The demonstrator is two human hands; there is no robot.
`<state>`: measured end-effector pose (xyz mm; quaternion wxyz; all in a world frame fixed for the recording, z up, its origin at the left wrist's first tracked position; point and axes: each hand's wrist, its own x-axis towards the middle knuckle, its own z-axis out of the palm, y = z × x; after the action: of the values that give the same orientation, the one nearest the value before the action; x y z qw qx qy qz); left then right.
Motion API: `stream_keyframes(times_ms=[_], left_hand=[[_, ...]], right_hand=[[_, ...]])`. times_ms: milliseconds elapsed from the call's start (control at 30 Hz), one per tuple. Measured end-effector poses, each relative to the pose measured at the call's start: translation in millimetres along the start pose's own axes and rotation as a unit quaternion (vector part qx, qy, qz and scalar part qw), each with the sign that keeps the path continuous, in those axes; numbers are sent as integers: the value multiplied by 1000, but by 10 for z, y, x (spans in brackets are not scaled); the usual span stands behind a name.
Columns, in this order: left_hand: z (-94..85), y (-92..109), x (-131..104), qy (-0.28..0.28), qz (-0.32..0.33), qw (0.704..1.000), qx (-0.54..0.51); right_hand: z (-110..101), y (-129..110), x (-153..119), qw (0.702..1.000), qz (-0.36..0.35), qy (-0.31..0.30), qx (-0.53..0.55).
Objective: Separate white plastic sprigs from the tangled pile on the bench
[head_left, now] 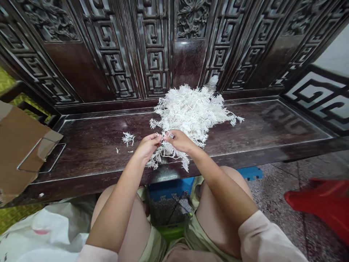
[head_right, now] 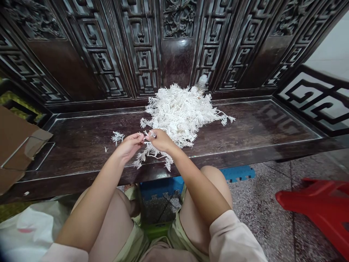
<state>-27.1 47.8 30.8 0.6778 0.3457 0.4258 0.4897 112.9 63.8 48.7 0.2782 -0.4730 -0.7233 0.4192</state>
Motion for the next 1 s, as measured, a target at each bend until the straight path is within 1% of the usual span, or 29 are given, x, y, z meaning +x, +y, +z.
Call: stream_keyframes(times_ms=[67, 100, 133, 167, 200, 233, 267, 300, 333, 400, 433, 500, 567, 633, 700, 733, 800, 833, 867, 900, 967, 1000], left_hand=[[-47, 72, -7, 23, -1, 999, -29], [-111, 131, -14, 49, 10, 998, -41], [-202, 200, -21, 82, 28, 995, -54], [-319, 272, -25, 118, 58, 990, -55], [-454, 337, -26, 149, 98, 983, -46], [-596, 388, -20, 159, 124, 979, -29], [-737, 418, -6, 153, 116, 981, 3], [-866, 425, 16, 163, 103, 980, 46], [-978, 409, 47, 191, 94, 973, 90], [-1142, 326, 123, 263, 76, 949, 159], [-1198, 271, 163, 290, 70, 938, 178], [-1279, 160, 236, 324, 57, 922, 205], [-1339, 77, 285, 347, 43, 908, 232], [-1378, 35, 308, 360, 31, 895, 262], [-1374, 34, 314, 364, 24, 885, 290], [-1344, 45, 312, 361, 26, 882, 302], [-1211, 83, 295, 348, 39, 879, 324], [-1108, 105, 278, 327, 46, 884, 332], [-985, 125, 253, 289, 50, 894, 338], [-846, 141, 220, 238, 50, 908, 340], [-558, 154, 134, 80, 30, 941, 328], [-424, 149, 88, 29, 23, 948, 315]], right_hand=[[-75, 9, -17, 1000, 25, 18, 1], [-140, 23, -30, 998, 49, 40, 0], [-220, 43, -44, 994, 83, 74, 0], [-309, 65, -59, 988, 100, 116, 10], [-396, 89, -72, 984, 98, 148, 14], [-474, 111, -80, 984, 83, 159, 16], [-532, 130, -84, 983, 74, 168, 26], [-565, 146, -83, 983, 74, 163, 36], [-571, 159, -77, 984, 78, 154, 40], [-509, 181, -58, 987, 99, 125, 34], [-455, 191, -48, 988, 109, 107, 27], [-336, 210, -32, 990, 119, 68, 21], [-240, 224, -25, 992, 118, 32, 27], [-184, 226, -21, 993, 119, 10, 25], [-152, 214, -17, 992, 122, 0, 16], [-138, 203, -15, 993, 118, -2, 14], [-105, 175, -10, 994, 104, -7, 28], [-86, 161, -9, 994, 97, -12, 47], [-67, 148, -8, 993, 94, -14, 70], [-49, 138, -7, 991, 96, -15, 92], [-23, 127, -8, 987, 96, -22, 129], [-16, 129, -8, 985, 92, -26, 143]])
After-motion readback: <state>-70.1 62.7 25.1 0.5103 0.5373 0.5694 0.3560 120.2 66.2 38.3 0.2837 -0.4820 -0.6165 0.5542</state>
